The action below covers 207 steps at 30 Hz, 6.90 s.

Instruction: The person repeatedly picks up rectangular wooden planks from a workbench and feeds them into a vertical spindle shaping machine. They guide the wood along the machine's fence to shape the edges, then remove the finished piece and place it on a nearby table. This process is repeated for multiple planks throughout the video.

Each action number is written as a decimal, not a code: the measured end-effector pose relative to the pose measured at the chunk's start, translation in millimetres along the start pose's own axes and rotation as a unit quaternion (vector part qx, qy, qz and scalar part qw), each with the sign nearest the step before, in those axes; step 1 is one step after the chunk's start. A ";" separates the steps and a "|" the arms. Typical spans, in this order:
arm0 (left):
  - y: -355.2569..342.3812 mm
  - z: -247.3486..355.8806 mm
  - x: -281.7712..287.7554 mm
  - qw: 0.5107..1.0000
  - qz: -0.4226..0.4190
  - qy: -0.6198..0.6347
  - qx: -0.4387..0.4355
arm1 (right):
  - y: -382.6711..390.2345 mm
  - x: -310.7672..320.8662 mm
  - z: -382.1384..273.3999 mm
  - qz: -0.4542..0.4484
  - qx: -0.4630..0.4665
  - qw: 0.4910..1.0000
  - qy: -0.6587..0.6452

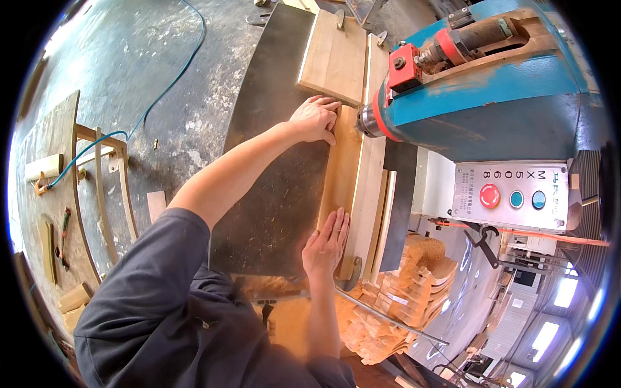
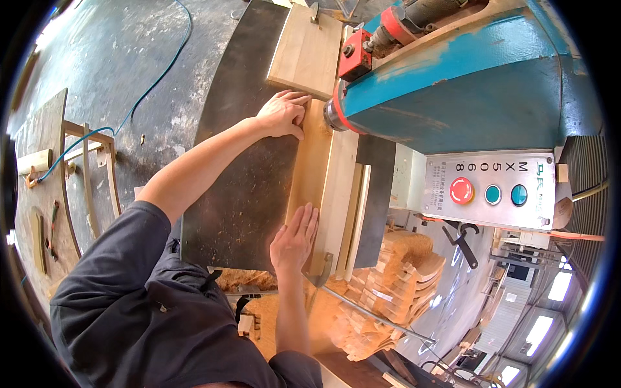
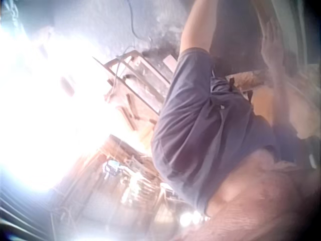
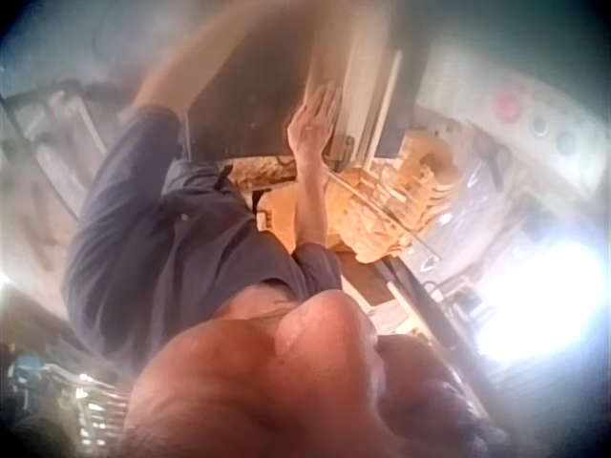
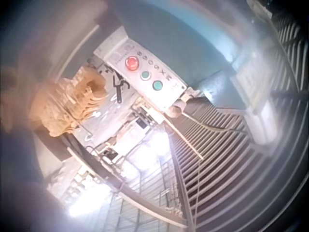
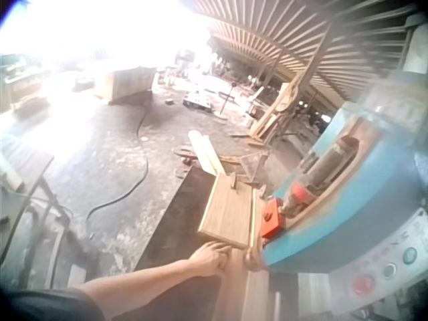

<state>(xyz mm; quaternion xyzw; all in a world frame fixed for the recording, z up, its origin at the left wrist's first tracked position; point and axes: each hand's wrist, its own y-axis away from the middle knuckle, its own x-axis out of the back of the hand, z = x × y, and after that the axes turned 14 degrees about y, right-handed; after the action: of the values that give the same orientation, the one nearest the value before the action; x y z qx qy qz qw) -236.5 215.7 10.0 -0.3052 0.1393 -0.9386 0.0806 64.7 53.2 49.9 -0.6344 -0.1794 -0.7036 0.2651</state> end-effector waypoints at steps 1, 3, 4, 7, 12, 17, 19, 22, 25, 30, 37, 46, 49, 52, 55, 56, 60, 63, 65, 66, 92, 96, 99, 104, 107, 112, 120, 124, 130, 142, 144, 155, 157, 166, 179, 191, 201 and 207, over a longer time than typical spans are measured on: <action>0.3 0.3 0.2 1.000 -0.003 -0.003 0.002 | 0.2 0.6 -0.1 -0.001 0.000 1.000 0.004; 2.7 1.1 -1.2 1.000 -0.004 -0.004 0.006 | 1.8 1.8 -0.6 -0.005 -0.001 1.000 0.003; 3.3 1.2 -2.0 1.000 -0.004 -0.005 0.007 | 2.4 2.4 -0.8 -0.007 -0.002 1.000 0.002; 4.1 1.6 -3.3 1.000 -0.009 -0.006 0.012 | 3.9 4.0 -1.0 -0.007 -0.001 1.000 0.002; 8.9 1.7 -4.4 1.000 -0.005 -0.003 0.003 | 8.4 5.2 -1.2 -0.009 0.003 1.000 0.005; 12.6 4.0 -8.2 1.000 -0.002 0.003 -0.006 | 14.1 6.5 -0.3 -0.011 0.002 1.000 0.003; 14.5 4.2 -8.7 1.000 0.000 0.011 -0.013 | 16.0 7.2 -0.9 -0.016 0.000 1.000 0.001; 16.9 5.5 -10.0 1.000 0.000 0.002 -0.013 | 19.4 6.0 0.4 -0.014 0.001 1.000 -0.003; 18.7 7.2 -11.8 1.000 -0.003 0.003 -0.009 | 22.9 4.8 0.6 -0.014 0.000 1.000 -0.006; 22.5 13.3 -10.4 1.000 -0.014 0.004 0.000 | 27.5 8.0 -0.5 -0.034 -0.007 0.999 -0.006; 29.3 19.0 -12.9 1.000 -0.018 0.007 0.004 | 35.2 8.8 0.8 -0.041 -0.005 0.999 -0.005; 36.0 24.4 -16.1 1.000 -0.020 -0.002 0.001 | 43.5 12.0 1.6 -0.049 -0.005 0.999 -0.007; 36.3 26.0 -15.5 1.000 -0.027 -0.007 0.003 | 46.1 9.1 2.7 -0.042 -0.004 0.999 0.000; 37.9 25.6 -16.7 1.000 -0.016 -0.005 -0.002 | 46.8 10.8 1.9 -0.037 -0.002 0.999 -0.001; 37.9 29.1 -16.6 1.000 -0.025 -0.003 0.002 | 49.5 10.9 2.0 -0.031 -0.001 1.000 0.001; 39.4 31.6 -17.0 1.000 -0.028 -0.005 0.005 | 51.8 11.2 1.9 -0.034 -0.002 0.999 0.002; 47.3 35.4 -16.4 0.999 -0.031 -0.020 0.013 | 58.0 15.4 1.7 -0.043 0.002 0.999 0.006; 54.9 42.7 -20.0 0.999 -0.039 -0.023 0.015 | 69.2 23.1 3.3 -0.060 0.000 0.998 0.012; 64.8 51.6 -23.0 0.999 -0.040 -0.023 0.018 | 82.7 28.4 4.8 -0.079 -0.004 0.997 0.016; 70.8 54.1 -27.0 0.999 -0.041 -0.023 0.017 | 92.4 30.2 4.2 -0.090 -0.011 0.996 0.016; 362.2 303.0 -235.9 0.757 -0.249 0.418 0.437 | 512.4 18.8 -70.0 0.291 -0.602 0.309 -0.676; 385.2 401.1 -287.4 0.647 -0.316 0.409 0.561 | 491.7 -23.8 -111.2 0.145 -0.635 0.638 -0.409; 374.0 428.2 -265.2 0.592 -0.335 0.475 0.558 | 466.9 24.7 -108.8 0.162 -0.664 0.540 -0.490; 397.9 385.7 -267.3 0.540 -0.403 0.602 0.428 | 474.9 35.2 -119.8 0.003 -0.604 0.788 -0.120; 395.9 377.4 -249.9 0.521 -0.331 0.627 0.475 | 477.0 39.2 -121.8 0.004 -0.548 0.836 0.030; 367.1 358.2 -197.2 0.407 -0.352 0.718 0.441 | 471.1 55.8 -113.5 0.105 -0.525 0.845 0.004; 342.0 312.2 -90.3 0.493 -0.278 0.715 0.411 | 420.4 49.1 -110.0 0.059 -0.403 0.899 -0.161; 345.0 292.8 -21.4 0.737 -0.281 0.555 0.264 | 391.6 44.3 -113.9 -0.041 -0.355 0.699 -0.620; 382.5 179.2 126.5 0.945 0.002 0.307 0.112 | 289.4 82.7 -120.9 -0.059 -0.185 0.764 -0.616; 846.0 -187.7 507.1 0.560 0.586 -0.047 0.584 | 171.1 60.0 -206.2 -0.236 -0.048 0.682 -0.691; 894.5 -232.4 522.9 0.619 0.692 0.087 0.360 | 153.6 90.6 -225.7 -0.280 -0.093 0.735 -0.611; 830.9 -198.2 568.2 0.463 0.709 0.303 0.438 | 186.5 79.3 -253.9 -0.215 -0.149 0.821 -0.507; 820.5 -195.4 567.0 0.442 0.687 0.299 0.494 | 193.4 62.7 -252.4 -0.191 -0.137 0.844 -0.482; 822.7 -196.7 566.4 0.467 0.748 0.195 0.430 | 198.0 58.1 -255.5 -0.199 -0.142 0.923 -0.297; 522.8 -58.9 323.1 0.915 -0.130 0.114 0.365 | 294.3 -34.5 -247.0 -0.330 -0.199 0.914 -0.127; 409.4 -48.6 151.5 0.830 -0.487 -0.074 0.262 | 387.8 -27.1 -271.4 -0.266 -0.304 0.905 -0.135; 383.1 -34.1 131.6 0.783 -0.509 -0.209 0.289 | 391.4 -21.7 -282.3 -0.246 -0.327 0.905 -0.115; 410.4 -21.3 106.1 0.797 -0.521 -0.157 0.264 | 407.3 -20.4 -274.9 -0.275 -0.282 0.915 -0.085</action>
<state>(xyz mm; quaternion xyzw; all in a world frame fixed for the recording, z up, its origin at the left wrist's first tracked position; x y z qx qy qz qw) -306.9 -194.1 -75.5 -0.4420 -0.3082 -0.7783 -0.3224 91.3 -429.5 -40.3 -0.6662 -0.1629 -0.7132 -0.1446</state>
